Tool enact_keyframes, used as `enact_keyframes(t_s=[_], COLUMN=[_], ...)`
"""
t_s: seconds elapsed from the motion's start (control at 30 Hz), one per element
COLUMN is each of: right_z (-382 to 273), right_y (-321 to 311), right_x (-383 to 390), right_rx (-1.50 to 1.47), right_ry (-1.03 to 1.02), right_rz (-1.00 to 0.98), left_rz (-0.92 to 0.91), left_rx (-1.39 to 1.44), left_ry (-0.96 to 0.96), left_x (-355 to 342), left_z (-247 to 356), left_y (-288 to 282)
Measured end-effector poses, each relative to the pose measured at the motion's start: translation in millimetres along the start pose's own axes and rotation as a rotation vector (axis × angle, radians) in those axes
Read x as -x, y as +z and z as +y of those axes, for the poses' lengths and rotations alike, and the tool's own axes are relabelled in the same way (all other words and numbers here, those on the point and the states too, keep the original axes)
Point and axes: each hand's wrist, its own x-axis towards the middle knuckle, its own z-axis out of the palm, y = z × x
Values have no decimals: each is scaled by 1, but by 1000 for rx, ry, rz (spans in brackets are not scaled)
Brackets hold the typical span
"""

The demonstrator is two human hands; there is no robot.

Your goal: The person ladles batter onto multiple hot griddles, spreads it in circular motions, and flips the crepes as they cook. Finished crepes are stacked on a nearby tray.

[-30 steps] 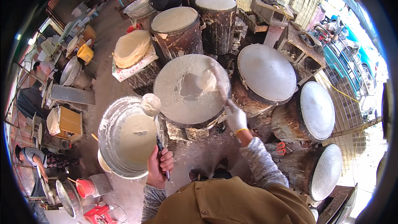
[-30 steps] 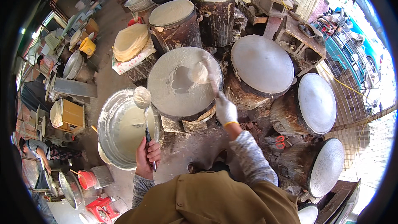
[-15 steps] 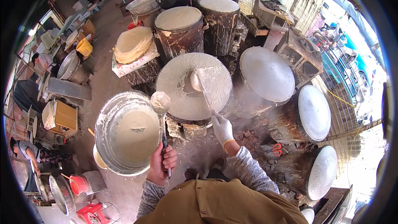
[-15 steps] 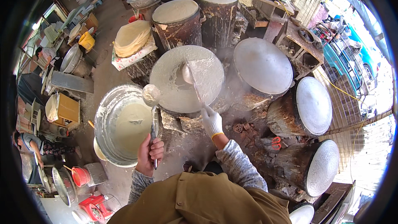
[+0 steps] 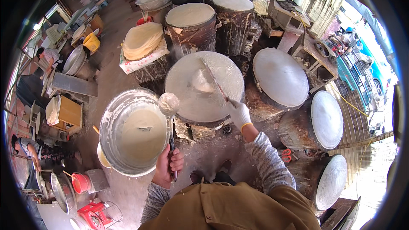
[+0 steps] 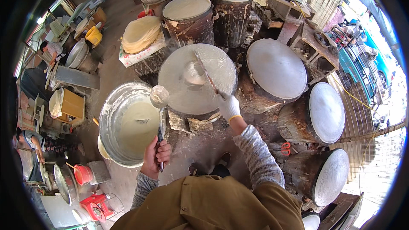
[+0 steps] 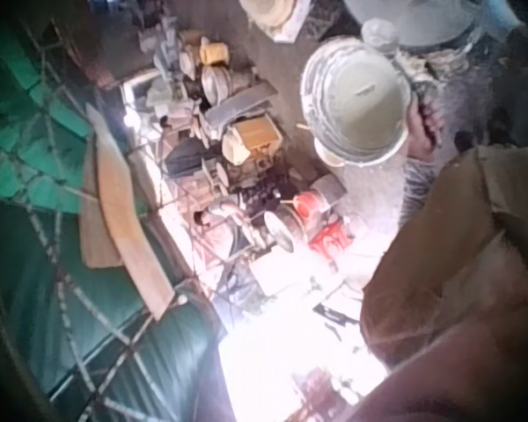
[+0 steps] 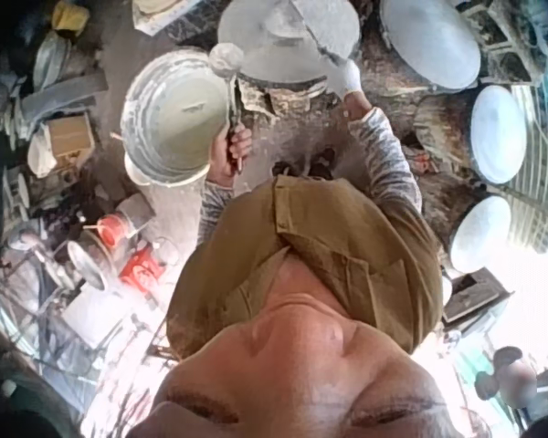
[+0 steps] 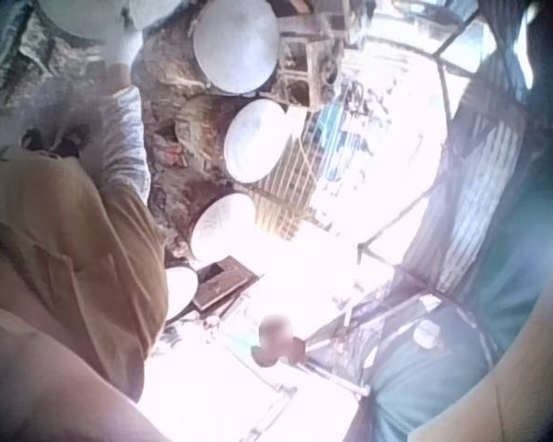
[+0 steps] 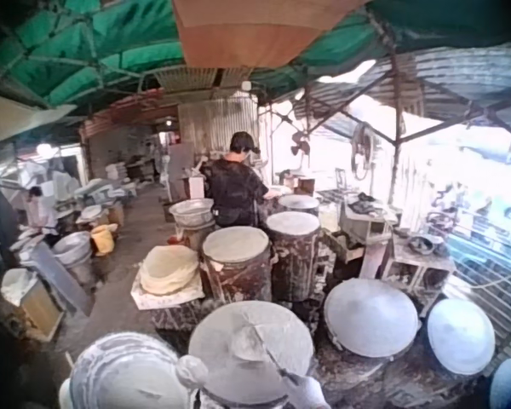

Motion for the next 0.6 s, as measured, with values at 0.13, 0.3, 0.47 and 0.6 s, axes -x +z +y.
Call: enact_keyframes(t_s=[0.13,0.3,0.47,0.6], right_z=[-14,-63,-41,-23], right_y=[8,-27,-40,-71], right_x=[0,0,-23,12], right_rx=[149,209,315,374], right_ry=[-143,134,-46,-59], right_rz=[-105,-234,-247,-348], left_rz=[-2,10,41,67], left_rx=[45,18,-4,-74], left_ry=[1,8,-7,1], left_x=[-4,-1,-14,-15], left_z=[1,1,2,4], left_y=[-6,-7,-10,-6])
